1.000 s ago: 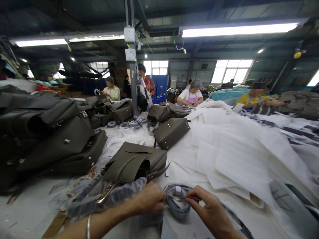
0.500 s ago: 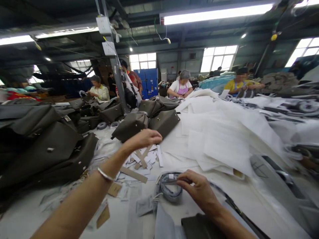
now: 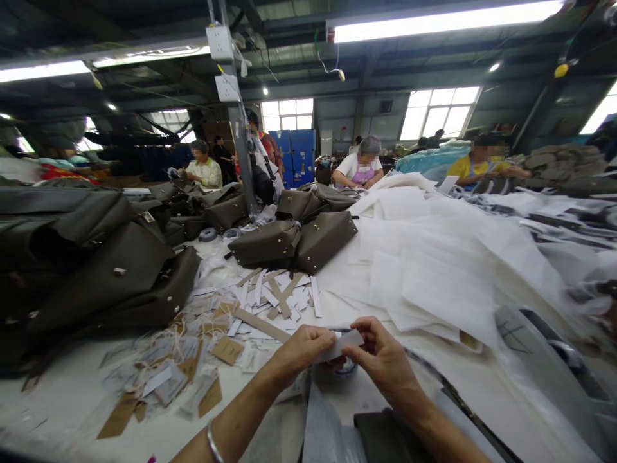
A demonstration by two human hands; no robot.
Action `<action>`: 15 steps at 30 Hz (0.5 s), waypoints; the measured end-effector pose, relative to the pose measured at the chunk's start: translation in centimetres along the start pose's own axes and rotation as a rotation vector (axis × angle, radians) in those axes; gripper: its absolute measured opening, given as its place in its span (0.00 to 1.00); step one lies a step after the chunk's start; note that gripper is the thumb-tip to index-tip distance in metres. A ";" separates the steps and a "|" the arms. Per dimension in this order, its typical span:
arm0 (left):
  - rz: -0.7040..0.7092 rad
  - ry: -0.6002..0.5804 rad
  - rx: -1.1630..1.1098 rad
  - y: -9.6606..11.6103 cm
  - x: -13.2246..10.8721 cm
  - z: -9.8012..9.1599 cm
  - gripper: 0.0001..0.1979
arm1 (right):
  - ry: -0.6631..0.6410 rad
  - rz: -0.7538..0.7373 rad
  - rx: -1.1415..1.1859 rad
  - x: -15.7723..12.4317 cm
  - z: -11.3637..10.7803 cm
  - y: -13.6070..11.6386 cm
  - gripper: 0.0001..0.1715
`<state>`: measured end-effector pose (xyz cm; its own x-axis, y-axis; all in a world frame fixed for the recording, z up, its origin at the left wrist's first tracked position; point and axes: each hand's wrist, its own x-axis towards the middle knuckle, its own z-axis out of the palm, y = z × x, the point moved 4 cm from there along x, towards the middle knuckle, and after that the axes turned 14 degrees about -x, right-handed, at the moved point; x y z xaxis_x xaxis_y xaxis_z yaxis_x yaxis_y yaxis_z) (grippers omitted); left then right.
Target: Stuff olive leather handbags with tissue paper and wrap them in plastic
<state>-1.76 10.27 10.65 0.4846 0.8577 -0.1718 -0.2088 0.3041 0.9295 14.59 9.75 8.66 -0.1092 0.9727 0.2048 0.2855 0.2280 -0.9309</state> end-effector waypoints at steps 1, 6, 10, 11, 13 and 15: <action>0.010 0.015 -0.016 -0.1 -0.2 0.1 0.29 | 0.015 -0.011 -0.006 0.0 0.0 -0.1 0.19; 0.078 0.163 -0.008 -1.3 -0.4 0.6 0.22 | 0.099 -0.002 -0.026 0.0 -0.1 -0.3 0.21; 0.153 0.270 0.141 -1.6 -0.6 0.5 0.16 | 0.076 0.010 -0.045 -0.1 -0.2 -0.5 0.23; 0.189 0.309 0.219 -1.0 -0.8 0.0 0.15 | 0.069 0.016 -0.037 -0.1 -0.3 -0.7 0.23; 0.283 0.435 0.417 1.0 -1.4 -1.7 0.13 | 0.056 0.034 0.018 -0.2 -0.4 -1.3 0.24; 0.384 0.606 0.612 3.6 -2.2 -4.1 0.11 | 0.044 0.074 0.104 -0.2 -0.6 -1.8 0.25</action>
<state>-7.04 11.21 13.05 -0.0853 0.9758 0.2013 0.3036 -0.1670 0.9381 14.67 9.19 10.50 -0.0488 0.9881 0.1456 0.1903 0.1523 -0.9699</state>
